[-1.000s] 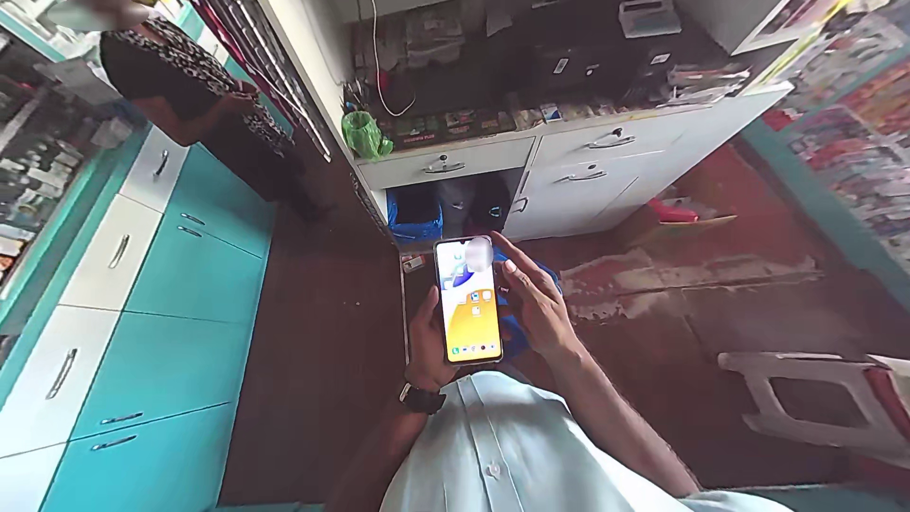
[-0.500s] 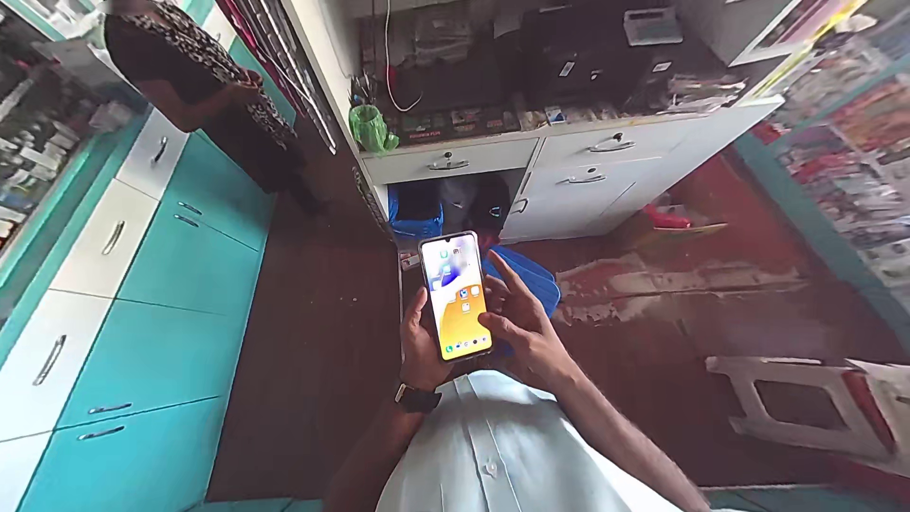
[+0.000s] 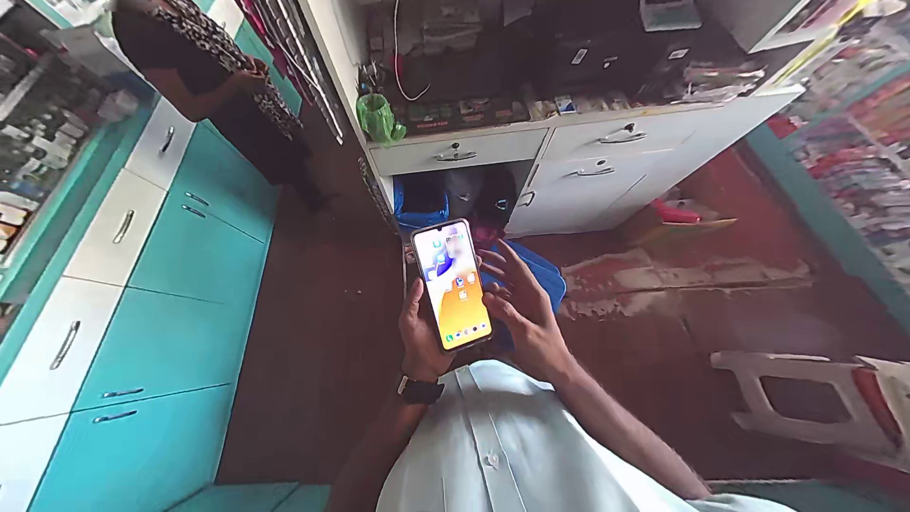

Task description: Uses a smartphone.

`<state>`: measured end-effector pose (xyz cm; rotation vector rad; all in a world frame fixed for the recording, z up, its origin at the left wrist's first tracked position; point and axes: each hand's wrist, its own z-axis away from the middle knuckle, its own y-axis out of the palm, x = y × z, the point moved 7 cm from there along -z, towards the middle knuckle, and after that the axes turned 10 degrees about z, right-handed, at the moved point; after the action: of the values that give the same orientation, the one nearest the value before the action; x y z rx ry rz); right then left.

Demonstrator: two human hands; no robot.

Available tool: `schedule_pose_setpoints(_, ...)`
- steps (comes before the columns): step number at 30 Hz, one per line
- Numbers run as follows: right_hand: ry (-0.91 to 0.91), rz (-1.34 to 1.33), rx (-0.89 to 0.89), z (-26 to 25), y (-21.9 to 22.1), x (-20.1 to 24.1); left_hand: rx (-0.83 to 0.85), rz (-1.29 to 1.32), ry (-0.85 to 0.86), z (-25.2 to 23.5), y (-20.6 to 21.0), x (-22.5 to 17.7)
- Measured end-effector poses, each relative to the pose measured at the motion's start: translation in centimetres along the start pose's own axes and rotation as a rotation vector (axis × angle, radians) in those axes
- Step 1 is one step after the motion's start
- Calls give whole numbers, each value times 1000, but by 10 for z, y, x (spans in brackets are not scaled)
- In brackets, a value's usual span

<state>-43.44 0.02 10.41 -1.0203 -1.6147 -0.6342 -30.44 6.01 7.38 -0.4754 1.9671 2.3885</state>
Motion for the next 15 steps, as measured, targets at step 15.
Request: schedule_pose_setpoints(15, -546, 657, -125, 55, 26, 50, -6, -37, -35, 7, -4, 6)
